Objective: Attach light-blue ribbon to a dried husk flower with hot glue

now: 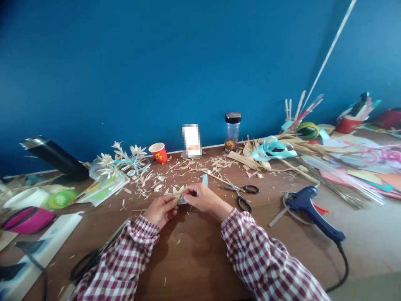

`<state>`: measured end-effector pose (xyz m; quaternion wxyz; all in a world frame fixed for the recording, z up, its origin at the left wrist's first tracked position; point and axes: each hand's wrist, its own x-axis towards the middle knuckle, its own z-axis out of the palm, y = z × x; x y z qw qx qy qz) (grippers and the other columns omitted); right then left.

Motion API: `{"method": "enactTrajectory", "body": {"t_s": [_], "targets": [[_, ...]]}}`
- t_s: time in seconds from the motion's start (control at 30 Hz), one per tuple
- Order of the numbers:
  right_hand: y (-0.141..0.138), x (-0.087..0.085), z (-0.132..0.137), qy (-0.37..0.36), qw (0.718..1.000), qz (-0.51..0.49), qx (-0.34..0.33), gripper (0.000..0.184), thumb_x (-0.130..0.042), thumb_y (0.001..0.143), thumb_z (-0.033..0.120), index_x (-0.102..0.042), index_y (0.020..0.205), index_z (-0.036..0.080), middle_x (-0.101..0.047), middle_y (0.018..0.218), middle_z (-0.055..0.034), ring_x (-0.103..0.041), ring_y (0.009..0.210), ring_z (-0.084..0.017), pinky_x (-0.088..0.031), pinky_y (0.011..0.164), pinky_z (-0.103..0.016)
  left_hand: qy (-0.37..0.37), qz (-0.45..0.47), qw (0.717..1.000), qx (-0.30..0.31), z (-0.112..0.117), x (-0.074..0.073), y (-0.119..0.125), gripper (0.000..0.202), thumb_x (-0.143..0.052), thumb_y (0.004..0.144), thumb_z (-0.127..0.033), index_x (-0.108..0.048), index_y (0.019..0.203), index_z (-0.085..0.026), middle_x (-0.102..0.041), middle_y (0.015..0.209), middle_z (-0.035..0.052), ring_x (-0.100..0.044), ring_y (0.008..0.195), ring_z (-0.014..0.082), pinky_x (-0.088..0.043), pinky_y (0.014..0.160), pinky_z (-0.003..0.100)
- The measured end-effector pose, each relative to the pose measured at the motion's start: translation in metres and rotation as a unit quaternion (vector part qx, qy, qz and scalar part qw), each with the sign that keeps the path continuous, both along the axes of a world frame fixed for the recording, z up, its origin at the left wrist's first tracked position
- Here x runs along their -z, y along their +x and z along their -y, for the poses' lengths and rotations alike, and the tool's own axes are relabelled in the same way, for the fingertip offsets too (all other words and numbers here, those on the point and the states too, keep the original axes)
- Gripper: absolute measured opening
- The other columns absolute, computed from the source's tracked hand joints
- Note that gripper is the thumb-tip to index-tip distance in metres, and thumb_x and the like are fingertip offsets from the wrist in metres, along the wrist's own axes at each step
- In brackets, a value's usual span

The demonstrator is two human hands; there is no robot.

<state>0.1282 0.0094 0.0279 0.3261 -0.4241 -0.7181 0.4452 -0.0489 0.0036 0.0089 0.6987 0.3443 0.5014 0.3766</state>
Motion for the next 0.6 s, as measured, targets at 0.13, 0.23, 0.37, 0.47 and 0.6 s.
{"method": "enactTrajectory", "body": {"t_s": [0.13,0.23,0.37,0.47,0.6], "targets": [[0.0,-0.002,0.001,0.0,1.0,-0.005,-0.008,0.018,-0.048,0.076,0.012,-0.066,0.077,0.013,-0.061,0.07,0.0002,-0.049,0.064,-0.01,-0.037,0.06,-0.021,0.008,-0.007,1.0,0.014,-0.001,0.002,-0.001,0.034,-0.085,0.05,-0.033,-0.069,0.071,-0.011,-0.054,0.051,-0.0026,-0.047,0.044,0.0038,-0.041,0.043,0.015],[0.0,0.0,0.0,0.005,1.0,-0.002,-0.019,0.019,-0.047,0.077,0.014,-0.065,0.074,0.012,-0.057,0.065,0.0016,-0.045,0.059,-0.009,-0.034,0.055,-0.021,0.032,-0.022,0.999,0.018,-0.002,0.005,-0.001,0.038,-0.084,0.049,-0.038,-0.07,0.073,-0.012,-0.054,0.05,-0.0031,-0.043,0.04,0.003,-0.032,0.037,0.014],[0.002,0.004,-0.002,0.015,1.0,0.022,-0.003,0.02,-0.048,0.076,0.014,-0.067,0.078,0.011,-0.056,0.062,0.0018,-0.043,0.056,-0.008,-0.032,0.053,-0.021,0.065,-0.042,0.997,0.007,-0.003,0.009,0.001,0.041,-0.082,0.047,-0.044,-0.068,0.067,-0.011,-0.054,0.049,-0.0025,-0.04,0.038,0.003,-0.021,0.033,0.015],[0.003,0.006,-0.003,0.018,0.999,0.03,0.009,0.02,-0.049,0.076,0.016,-0.068,0.08,0.012,-0.059,0.064,0.0008,-0.046,0.058,-0.009,-0.034,0.054,-0.021,0.065,-0.055,0.996,0.005,-0.003,0.012,0.0,0.041,-0.082,0.048,-0.044,-0.067,0.066,-0.011,-0.055,0.05,-0.002,-0.04,0.037,0.003,-0.02,0.033,0.016],[0.004,0.006,-0.003,0.02,0.999,0.03,0.008,0.02,-0.049,0.076,0.016,-0.069,0.081,0.013,-0.061,0.066,0.0004,-0.048,0.059,-0.01,-0.036,0.055,-0.021,0.062,-0.061,0.996,0.015,-0.004,0.014,-0.001,0.039,-0.081,0.05,-0.044,-0.065,0.065,-0.011,-0.055,0.05,-0.0019,-0.039,0.036,0.0027,-0.019,0.034,0.016]]}}
